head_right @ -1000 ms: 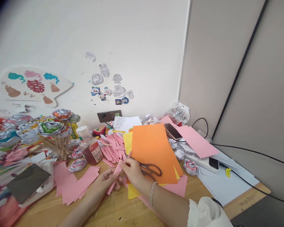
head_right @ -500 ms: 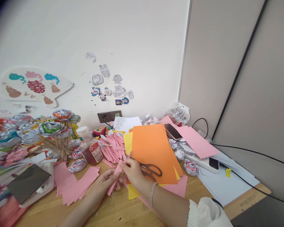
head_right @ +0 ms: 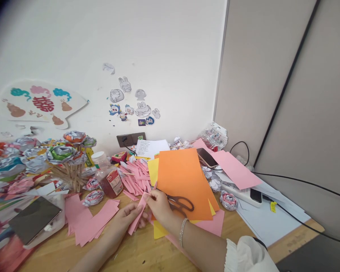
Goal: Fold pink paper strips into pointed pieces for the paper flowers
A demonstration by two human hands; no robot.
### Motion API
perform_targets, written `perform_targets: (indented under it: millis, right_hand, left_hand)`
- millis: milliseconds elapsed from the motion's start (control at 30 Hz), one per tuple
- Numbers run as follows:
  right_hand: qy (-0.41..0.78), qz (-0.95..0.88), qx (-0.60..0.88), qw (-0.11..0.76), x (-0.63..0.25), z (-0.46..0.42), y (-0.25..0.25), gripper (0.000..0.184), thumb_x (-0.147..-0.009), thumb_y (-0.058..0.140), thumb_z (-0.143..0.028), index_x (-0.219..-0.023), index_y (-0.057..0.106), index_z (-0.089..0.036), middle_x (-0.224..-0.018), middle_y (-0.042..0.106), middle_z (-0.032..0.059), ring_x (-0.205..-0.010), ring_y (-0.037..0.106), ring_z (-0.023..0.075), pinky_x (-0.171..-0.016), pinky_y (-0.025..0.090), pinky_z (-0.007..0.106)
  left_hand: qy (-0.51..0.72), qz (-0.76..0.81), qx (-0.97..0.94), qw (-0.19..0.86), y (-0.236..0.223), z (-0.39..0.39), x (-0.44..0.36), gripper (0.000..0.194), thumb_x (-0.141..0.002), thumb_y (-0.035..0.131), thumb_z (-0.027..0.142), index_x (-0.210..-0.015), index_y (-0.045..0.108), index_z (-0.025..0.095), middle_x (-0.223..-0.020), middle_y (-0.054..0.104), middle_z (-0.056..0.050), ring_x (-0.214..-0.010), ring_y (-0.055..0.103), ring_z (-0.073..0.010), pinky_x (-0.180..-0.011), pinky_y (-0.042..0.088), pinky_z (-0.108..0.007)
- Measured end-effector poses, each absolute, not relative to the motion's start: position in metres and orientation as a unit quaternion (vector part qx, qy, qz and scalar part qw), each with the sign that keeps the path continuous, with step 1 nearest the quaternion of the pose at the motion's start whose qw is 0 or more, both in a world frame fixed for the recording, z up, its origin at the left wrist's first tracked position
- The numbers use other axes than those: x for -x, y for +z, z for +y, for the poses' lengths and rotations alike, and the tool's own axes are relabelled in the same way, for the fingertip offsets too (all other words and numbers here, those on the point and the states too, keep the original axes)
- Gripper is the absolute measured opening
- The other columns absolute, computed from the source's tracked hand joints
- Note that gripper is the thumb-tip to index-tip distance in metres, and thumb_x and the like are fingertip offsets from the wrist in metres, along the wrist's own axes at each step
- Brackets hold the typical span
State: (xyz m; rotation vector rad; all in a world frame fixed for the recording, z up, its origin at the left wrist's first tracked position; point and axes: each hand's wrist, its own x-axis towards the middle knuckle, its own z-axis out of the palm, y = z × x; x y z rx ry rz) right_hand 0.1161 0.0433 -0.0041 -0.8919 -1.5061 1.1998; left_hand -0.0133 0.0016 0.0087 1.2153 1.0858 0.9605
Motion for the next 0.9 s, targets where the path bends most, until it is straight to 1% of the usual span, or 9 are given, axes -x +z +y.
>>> perform_targets:
  millis: [267,400,533,667,800,900]
  right_hand:
    - [0.476,-0.635,0.365,0.487,-0.117,0.042,-0.001,0.031,-0.077,0.048,-0.038,-0.056,0.042,-0.016,-0.055,0.039,-0.0033,-0.054,0.037,0.0095,-0.050,0.030,0.021]
    - [0.486,-0.633,0.355,0.487,-0.117,0.040,0.002,0.032,-0.077,0.049,-0.037,-0.054,0.040,-0.017,-0.053,0.039,-0.0041,-0.051,0.037,0.0090,-0.049,0.031,0.021]
    - [0.496,-0.648,0.336,0.471,-0.117,0.035,0.006,0.034,-0.077,0.048,-0.039,-0.053,0.040,-0.017,-0.047,0.038,-0.0050,-0.046,0.037,0.0085,-0.045,0.031,0.020]
    - [0.499,-0.655,0.332,0.461,-0.117,0.034,0.005,0.031,-0.078,0.047,-0.037,-0.054,0.041,-0.017,-0.044,0.037,-0.0058,-0.042,0.036,0.0080,-0.044,0.030,0.020]
    - [0.460,-0.676,0.340,0.465,-0.116,0.037,0.002,0.028,-0.078,0.046,-0.031,-0.053,0.041,-0.017,-0.046,0.037,-0.0054,-0.046,0.037,0.0086,-0.047,0.030,0.021]
    - [0.427,-0.686,0.344,0.478,-0.116,0.037,0.001,0.029,-0.075,0.048,-0.026,-0.050,0.036,-0.017,-0.049,0.035,-0.0051,-0.050,0.035,0.0087,-0.049,0.028,0.021]
  left_hand:
    - [0.425,0.468,-0.514,0.580,0.007,0.000,0.013,0.029,-0.073,0.057,0.043,-0.069,0.055,0.014,-0.065,0.069,-0.005,-0.052,0.060,-0.0129,-0.053,0.046,-0.024]
    - [0.428,0.466,-0.506,0.586,0.011,0.000,0.012,0.031,-0.073,0.057,0.044,-0.067,0.056,0.014,-0.059,0.068,-0.004,-0.049,0.059,-0.0127,-0.049,0.045,-0.022]
    - [0.439,0.460,-0.493,0.594,0.015,-0.002,0.009,0.034,-0.073,0.054,0.046,-0.067,0.059,0.014,-0.060,0.068,-0.005,-0.047,0.059,-0.0136,-0.044,0.043,-0.021]
    - [0.447,0.460,-0.481,0.597,0.015,-0.003,0.008,0.035,-0.073,0.055,0.046,-0.065,0.060,0.013,-0.059,0.068,-0.005,-0.047,0.059,-0.0144,-0.044,0.044,-0.022]
    - [0.463,0.457,-0.476,0.592,0.008,-0.003,0.008,0.035,-0.075,0.053,0.045,-0.064,0.061,0.012,-0.055,0.067,-0.005,-0.047,0.059,-0.0149,-0.047,0.046,-0.023]
    - [0.468,0.454,-0.461,0.602,0.004,-0.001,0.009,0.033,-0.074,0.055,0.043,-0.062,0.060,0.013,-0.052,0.067,-0.004,-0.045,0.059,-0.0156,-0.048,0.047,-0.025]
